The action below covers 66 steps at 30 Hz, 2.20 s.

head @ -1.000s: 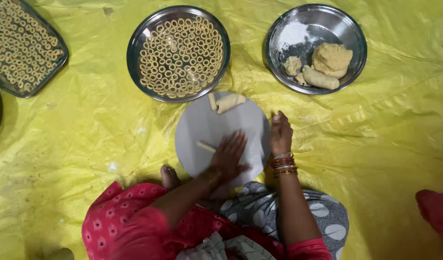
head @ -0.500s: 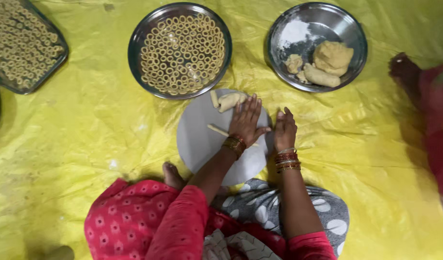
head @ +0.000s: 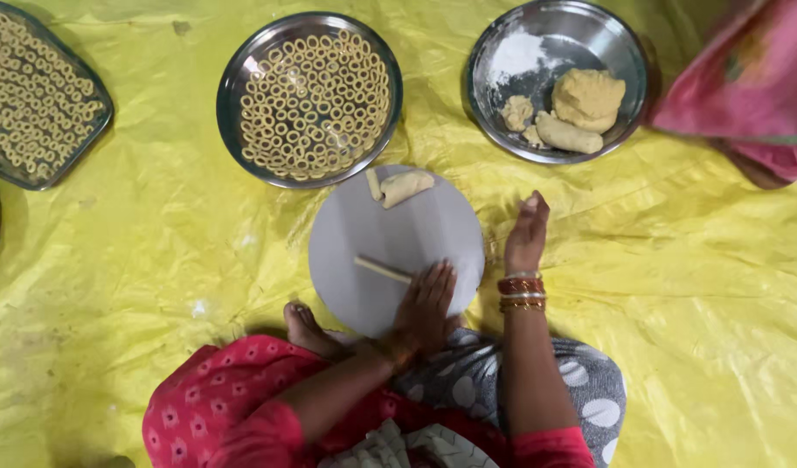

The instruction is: The person sits on a yellow tarp and rolls small pieces of dough into thin ropes on a round board. They then join the ends to form rings and place them on a metal tray. The process is repeated with multiple pieces of dough.

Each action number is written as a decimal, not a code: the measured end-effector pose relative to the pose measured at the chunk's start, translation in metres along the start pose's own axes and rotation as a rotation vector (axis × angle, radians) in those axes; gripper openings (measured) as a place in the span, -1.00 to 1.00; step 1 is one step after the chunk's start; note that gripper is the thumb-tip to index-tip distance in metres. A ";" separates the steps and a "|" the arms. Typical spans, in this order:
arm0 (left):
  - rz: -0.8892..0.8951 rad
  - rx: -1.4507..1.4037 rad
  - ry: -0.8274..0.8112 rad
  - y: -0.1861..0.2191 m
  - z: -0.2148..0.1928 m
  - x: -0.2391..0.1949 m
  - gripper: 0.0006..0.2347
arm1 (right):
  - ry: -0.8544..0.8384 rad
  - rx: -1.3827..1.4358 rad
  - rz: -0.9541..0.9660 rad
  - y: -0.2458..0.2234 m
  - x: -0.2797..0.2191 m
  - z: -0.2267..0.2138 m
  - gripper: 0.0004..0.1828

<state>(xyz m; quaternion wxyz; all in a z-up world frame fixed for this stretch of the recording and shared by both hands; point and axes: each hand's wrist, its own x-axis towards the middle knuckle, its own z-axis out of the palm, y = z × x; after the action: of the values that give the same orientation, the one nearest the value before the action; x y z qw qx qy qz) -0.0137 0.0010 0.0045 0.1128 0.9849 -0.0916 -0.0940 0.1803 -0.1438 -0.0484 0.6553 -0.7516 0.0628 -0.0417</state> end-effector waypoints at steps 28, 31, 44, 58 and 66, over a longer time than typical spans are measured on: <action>-0.108 0.080 0.096 -0.015 -0.019 0.153 -0.19 | 0.055 -0.238 -0.076 -0.013 -0.001 -0.005 -0.25; -0.083 0.131 0.041 -0.009 -0.016 0.128 -0.16 | 0.058 -0.238 0.009 -0.012 -0.002 -0.004 -0.22; 0.031 0.180 0.075 -0.004 -0.006 0.093 -0.19 | -0.042 -0.401 -0.041 -0.018 -0.009 0.007 -0.16; -0.011 0.133 -0.191 -0.045 -0.032 -0.018 -0.05 | -0.058 -0.297 -0.022 -0.015 -0.009 0.010 -0.19; -0.033 0.156 -0.025 -0.057 -0.031 0.059 -0.12 | -0.065 -0.306 0.046 -0.032 -0.015 0.016 -0.26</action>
<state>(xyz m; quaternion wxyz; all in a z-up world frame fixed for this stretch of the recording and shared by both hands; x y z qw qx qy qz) 0.0591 0.0501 0.0109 0.0329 0.9908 -0.0839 -0.1010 0.1691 -0.1212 -0.0182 0.5355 -0.8420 0.0641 0.0077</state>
